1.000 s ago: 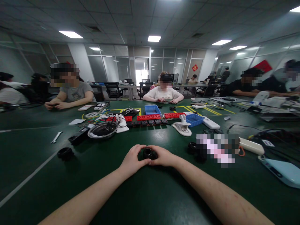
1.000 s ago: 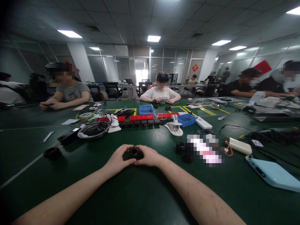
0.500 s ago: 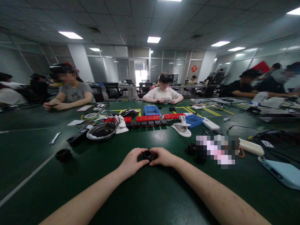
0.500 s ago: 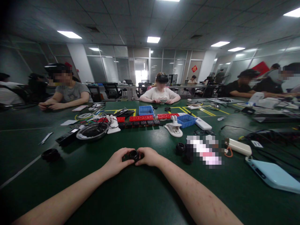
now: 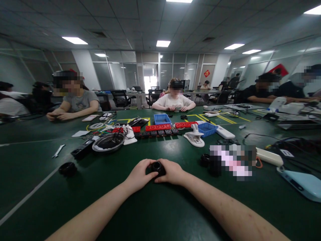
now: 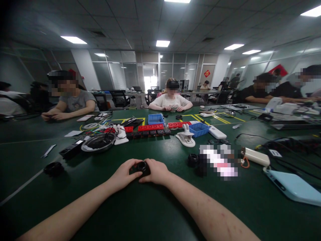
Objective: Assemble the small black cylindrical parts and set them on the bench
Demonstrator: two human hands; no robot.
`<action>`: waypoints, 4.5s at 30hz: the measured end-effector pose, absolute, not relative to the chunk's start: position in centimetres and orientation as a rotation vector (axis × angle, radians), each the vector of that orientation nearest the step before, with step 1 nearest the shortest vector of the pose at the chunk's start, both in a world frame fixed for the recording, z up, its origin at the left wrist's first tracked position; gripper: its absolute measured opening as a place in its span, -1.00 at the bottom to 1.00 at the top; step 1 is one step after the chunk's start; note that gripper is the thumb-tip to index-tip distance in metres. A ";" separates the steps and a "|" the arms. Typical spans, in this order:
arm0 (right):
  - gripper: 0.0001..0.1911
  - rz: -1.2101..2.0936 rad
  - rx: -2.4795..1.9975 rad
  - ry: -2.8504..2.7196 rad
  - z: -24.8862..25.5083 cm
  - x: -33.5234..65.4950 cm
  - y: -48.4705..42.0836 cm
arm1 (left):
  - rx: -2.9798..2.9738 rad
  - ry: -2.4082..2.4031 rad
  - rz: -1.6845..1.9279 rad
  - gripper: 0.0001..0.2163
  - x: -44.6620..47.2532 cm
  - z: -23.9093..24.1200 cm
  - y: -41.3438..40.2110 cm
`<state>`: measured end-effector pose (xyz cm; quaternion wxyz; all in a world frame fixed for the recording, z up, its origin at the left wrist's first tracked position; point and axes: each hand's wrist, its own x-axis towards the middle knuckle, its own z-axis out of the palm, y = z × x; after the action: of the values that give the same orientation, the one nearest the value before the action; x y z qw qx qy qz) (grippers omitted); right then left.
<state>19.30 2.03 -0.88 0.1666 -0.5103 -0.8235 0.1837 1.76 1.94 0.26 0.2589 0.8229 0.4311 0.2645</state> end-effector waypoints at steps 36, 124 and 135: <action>-0.29 1.100 -1.203 -2.274 -0.2 21.4 3.1 | 2.181 1.278 0.943 -0.54 2.2 -0.6 1.2; -0.50 0.348 -1.697 -2.283 -1.1 18.4 1.5 | 2.094 1.327 0.811 -0.72 2.8 0.0 1.1; -0.63 1.035 -1.173 -2.341 -0.4 20.8 3.1 | 2.142 1.091 0.717 -0.67 1.7 0.5 2.0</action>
<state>20.80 3.14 -0.40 0.1625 -0.4110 -0.8204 0.3627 1.67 1.99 0.48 0.3111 0.8114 0.4134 0.2718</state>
